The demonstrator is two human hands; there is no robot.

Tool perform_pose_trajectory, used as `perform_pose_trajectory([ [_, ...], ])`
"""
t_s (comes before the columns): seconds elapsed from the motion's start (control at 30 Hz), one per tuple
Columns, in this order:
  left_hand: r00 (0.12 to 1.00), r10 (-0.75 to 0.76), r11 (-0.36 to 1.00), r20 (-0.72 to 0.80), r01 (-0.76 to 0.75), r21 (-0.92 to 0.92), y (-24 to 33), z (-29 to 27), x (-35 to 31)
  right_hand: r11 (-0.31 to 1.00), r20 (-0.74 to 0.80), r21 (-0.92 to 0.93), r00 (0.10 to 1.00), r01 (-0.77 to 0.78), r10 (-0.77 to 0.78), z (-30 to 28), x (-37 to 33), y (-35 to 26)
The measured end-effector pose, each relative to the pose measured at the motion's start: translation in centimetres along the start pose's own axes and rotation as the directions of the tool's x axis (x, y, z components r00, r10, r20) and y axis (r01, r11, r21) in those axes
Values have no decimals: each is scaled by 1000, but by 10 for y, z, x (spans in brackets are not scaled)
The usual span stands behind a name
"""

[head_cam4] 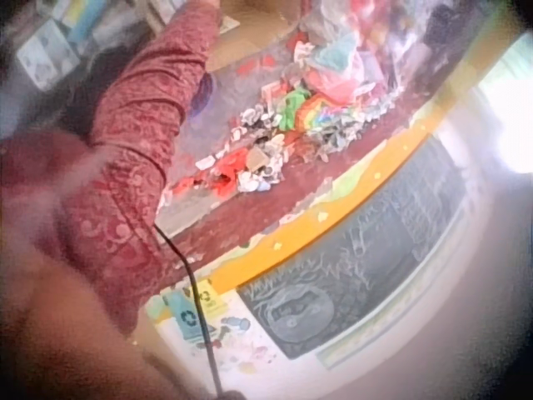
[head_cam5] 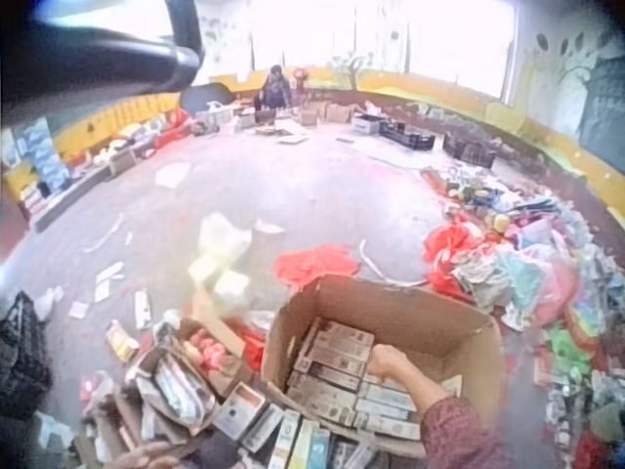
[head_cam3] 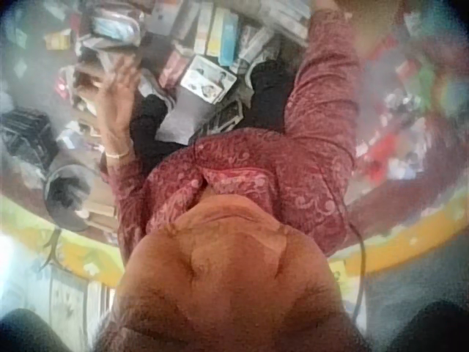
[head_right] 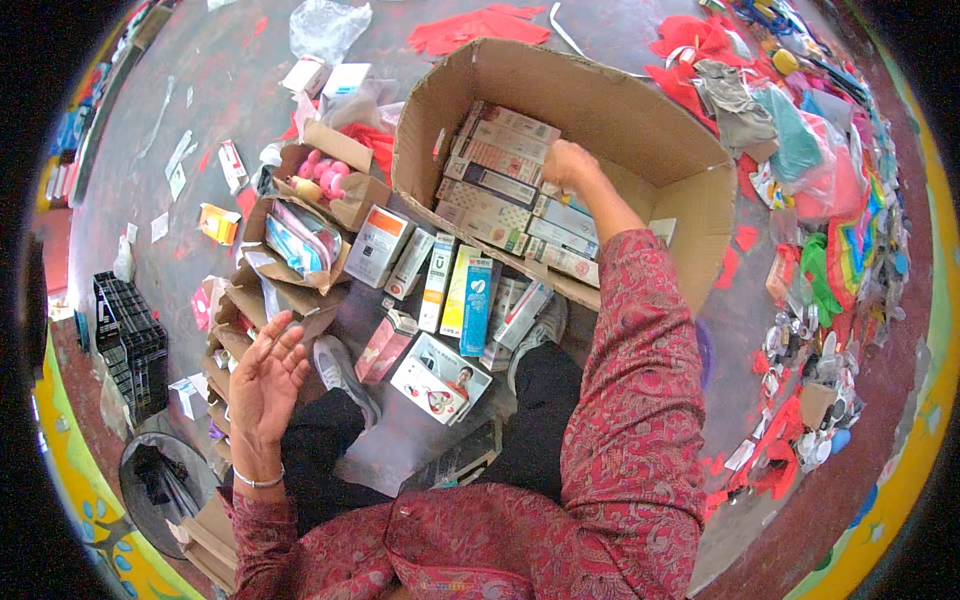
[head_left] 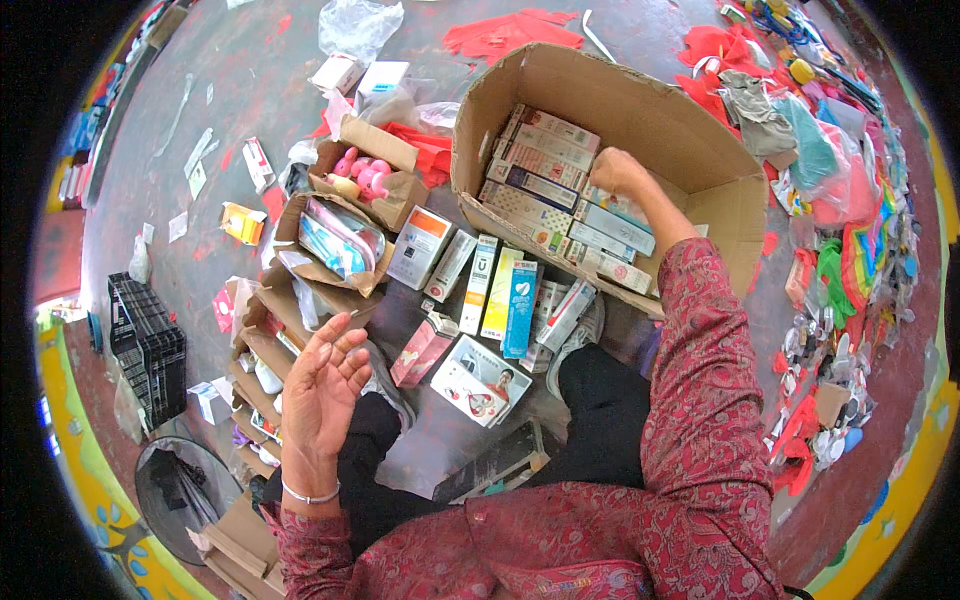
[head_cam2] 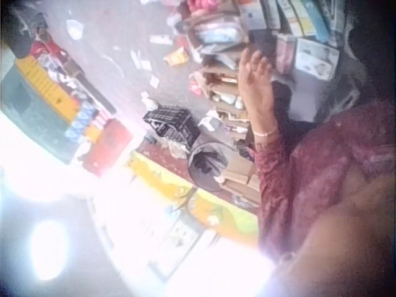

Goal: The person sits on the floor and sorts through various small product boxes, picking them up from a pile, wiping them with a white cloth, and placing them into a larger cardboard box. The person handles multiple items, including boxes labeled 'Sonic' and 'Dining Gloves', and arranges them neatly inside the container.

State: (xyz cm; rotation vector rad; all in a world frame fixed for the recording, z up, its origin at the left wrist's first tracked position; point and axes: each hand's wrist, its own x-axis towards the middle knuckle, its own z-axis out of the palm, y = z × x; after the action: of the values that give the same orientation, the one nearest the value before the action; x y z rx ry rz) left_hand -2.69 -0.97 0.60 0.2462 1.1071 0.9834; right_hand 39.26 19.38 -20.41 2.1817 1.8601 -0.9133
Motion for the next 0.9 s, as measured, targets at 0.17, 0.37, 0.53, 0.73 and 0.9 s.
perform_pose_trajectory([
  [0.17,996,-46,998,-79,50,41,-5,2,14,994,-40,-106,999,26,-30,54,5,-15],
  [0.37,993,-83,989,-84,93,119,-9,7,27,964,-119,-215,976,156,-185,97,21,-22],
  [0.53,990,-116,985,-80,125,116,-11,5,30,955,-94,-250,978,158,-186,100,29,-28],
  [0.73,992,-114,982,-61,122,144,-14,7,26,922,-48,-225,941,317,-335,93,39,-14],
  [0.9,990,-130,977,-58,138,164,-15,7,26,903,-56,-317,944,291,-324,97,36,-20],
])
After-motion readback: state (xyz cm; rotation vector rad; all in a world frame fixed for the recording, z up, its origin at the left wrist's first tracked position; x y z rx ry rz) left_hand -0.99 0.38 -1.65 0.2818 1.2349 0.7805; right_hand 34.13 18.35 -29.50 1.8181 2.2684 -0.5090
